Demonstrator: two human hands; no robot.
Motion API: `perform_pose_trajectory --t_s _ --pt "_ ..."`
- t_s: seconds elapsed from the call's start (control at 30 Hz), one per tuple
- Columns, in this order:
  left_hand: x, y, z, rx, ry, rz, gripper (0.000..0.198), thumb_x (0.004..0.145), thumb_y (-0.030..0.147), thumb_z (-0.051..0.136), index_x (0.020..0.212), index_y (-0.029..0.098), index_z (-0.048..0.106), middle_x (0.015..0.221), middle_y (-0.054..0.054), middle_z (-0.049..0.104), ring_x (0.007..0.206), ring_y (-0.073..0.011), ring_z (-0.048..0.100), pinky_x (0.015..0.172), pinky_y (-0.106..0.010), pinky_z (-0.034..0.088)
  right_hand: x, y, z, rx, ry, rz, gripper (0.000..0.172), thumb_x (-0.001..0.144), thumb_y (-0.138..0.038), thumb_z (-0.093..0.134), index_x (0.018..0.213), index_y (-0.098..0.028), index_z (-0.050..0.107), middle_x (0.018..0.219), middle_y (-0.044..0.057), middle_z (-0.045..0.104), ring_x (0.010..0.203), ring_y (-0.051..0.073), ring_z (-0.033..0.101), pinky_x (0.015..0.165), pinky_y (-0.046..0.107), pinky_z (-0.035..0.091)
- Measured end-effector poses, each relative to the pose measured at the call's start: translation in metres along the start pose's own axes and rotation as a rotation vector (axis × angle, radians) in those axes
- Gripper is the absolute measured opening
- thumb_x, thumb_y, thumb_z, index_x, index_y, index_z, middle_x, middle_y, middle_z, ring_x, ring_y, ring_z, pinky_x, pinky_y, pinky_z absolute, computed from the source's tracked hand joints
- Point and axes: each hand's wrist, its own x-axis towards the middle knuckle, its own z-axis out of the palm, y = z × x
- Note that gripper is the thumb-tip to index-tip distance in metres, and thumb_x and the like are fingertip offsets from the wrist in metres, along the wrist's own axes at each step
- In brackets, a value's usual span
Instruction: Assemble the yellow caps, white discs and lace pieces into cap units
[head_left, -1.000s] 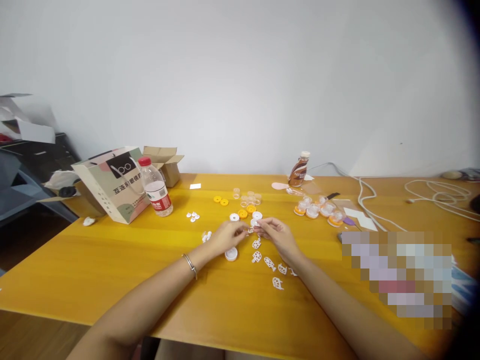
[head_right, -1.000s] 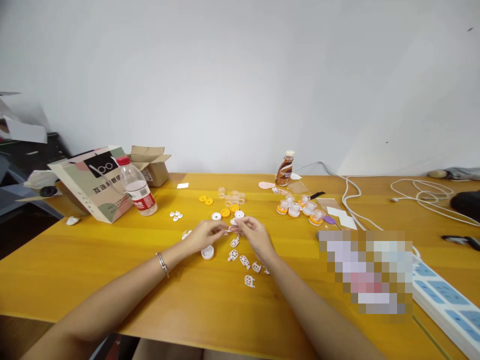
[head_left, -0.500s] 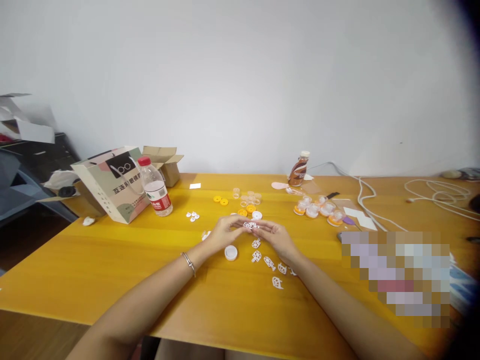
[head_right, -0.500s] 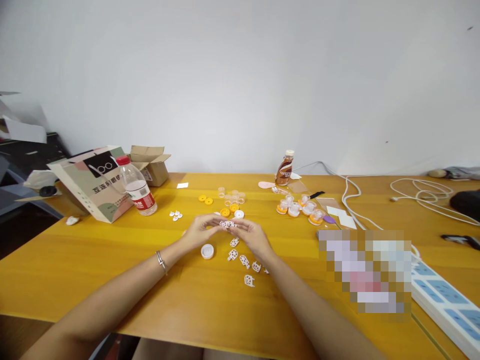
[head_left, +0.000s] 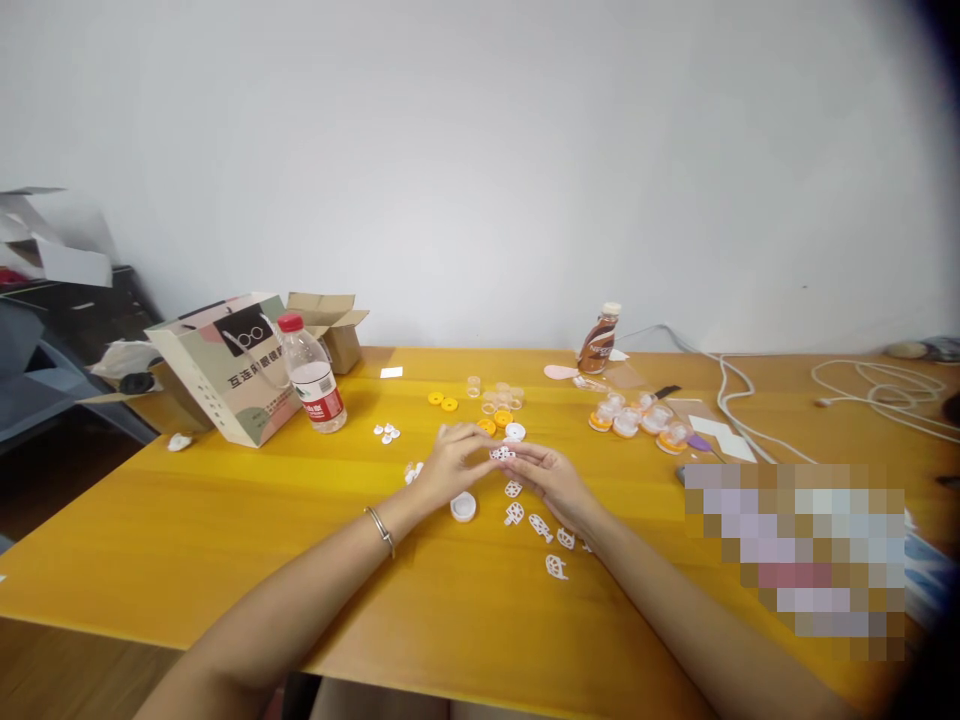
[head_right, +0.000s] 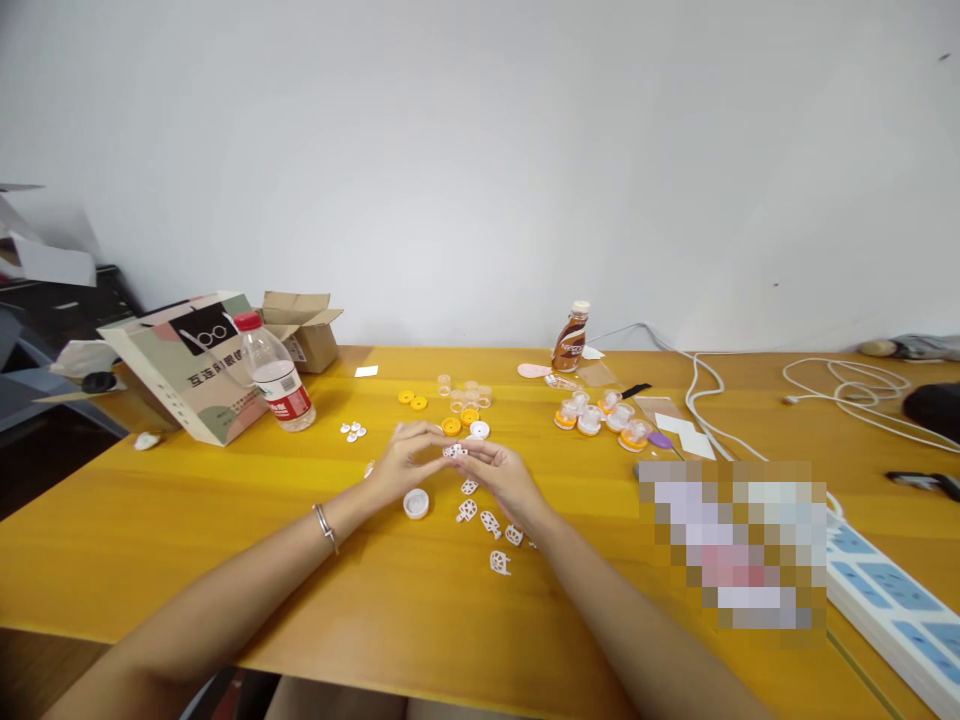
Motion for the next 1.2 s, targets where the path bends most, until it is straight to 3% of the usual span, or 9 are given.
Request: perform_pose_trajectory --t_s 0.2,0.33,0.4,0.6,0.7,0.9,1.2 --pt "-0.002 0.010 0.005 -0.146 -0.039 0.014 0.023 0.077 0.029 0.058 0.099 0.022 0.061 0.095 -0.004 0.060 0.089 -0.0162 0.054 0.083 -0.030 0.036 0.002 0.005 -0.001 -0.026 0.098 -0.029 0.024 0.057 -0.031 0.073 0.073 -0.019 0.061 0.077 0.001 0.068 0.073 0.014 0.062 0.077 0.029 0.046" --pt "0.001 0.016 0.009 -0.336 0.097 -0.123 0.018 0.078 0.026 0.056 0.092 0.017 0.061 0.087 -0.005 0.061 0.083 -0.0144 0.056 0.078 -0.026 0.042 0.002 0.002 0.000 -0.023 0.070 -0.072 0.028 0.062 -0.033 0.069 0.083 -0.020 0.057 0.083 0.003 0.067 0.082 0.016 0.061 0.083 0.031 0.044" --pt "0.003 0.016 0.002 -0.389 0.100 -0.173 0.016 0.078 0.025 0.057 0.090 0.016 0.061 0.087 -0.004 0.061 0.083 -0.0139 0.056 0.077 -0.026 0.043 0.001 0.001 0.001 -0.090 0.038 -0.107 0.033 0.066 -0.035 0.066 0.094 -0.021 0.052 0.090 0.003 0.065 0.088 0.016 0.059 0.084 0.033 0.043" --pt "-0.016 0.014 -0.044 -0.280 -0.237 -0.111 0.018 0.080 0.022 0.051 0.093 0.017 0.063 0.091 -0.005 0.057 0.081 -0.0121 0.056 0.074 -0.023 0.046 -0.010 0.008 0.010 -0.886 -0.114 -0.356 0.042 0.062 -0.041 0.067 0.098 -0.023 0.054 0.101 0.005 0.056 0.097 0.021 0.050 0.087 0.038 0.037" --pt "-0.031 0.012 -0.051 -0.214 -0.321 -0.096 0.019 0.081 0.021 0.050 0.094 0.017 0.062 0.090 -0.004 0.057 0.078 -0.0115 0.056 0.074 -0.024 0.046 -0.016 0.012 0.018 -1.109 -0.199 -0.402 0.041 0.064 -0.042 0.066 0.100 -0.025 0.056 0.099 0.005 0.054 0.097 0.022 0.047 0.086 0.037 0.036" --pt "-0.040 0.011 -0.046 -0.213 -0.353 -0.091 0.018 0.082 0.022 0.049 0.097 0.018 0.058 0.091 -0.004 0.058 0.080 -0.0119 0.057 0.075 -0.024 0.045 -0.019 0.016 0.026 -1.239 -0.218 -0.392 0.037 0.066 -0.045 0.064 0.098 -0.028 0.058 0.100 0.003 0.052 0.096 0.022 0.045 0.085 0.037 0.035" --pt "-0.042 0.014 -0.046 -0.060 -0.400 -0.044 0.010 0.081 0.021 0.050 0.088 0.018 0.057 0.087 -0.002 0.058 0.082 -0.0141 0.056 0.081 -0.029 0.041 -0.016 0.021 0.028 -1.247 -0.197 -0.447 0.023 0.071 -0.037 0.061 0.090 -0.026 0.061 0.095 0.004 0.054 0.092 0.020 0.046 0.082 0.034 0.035"
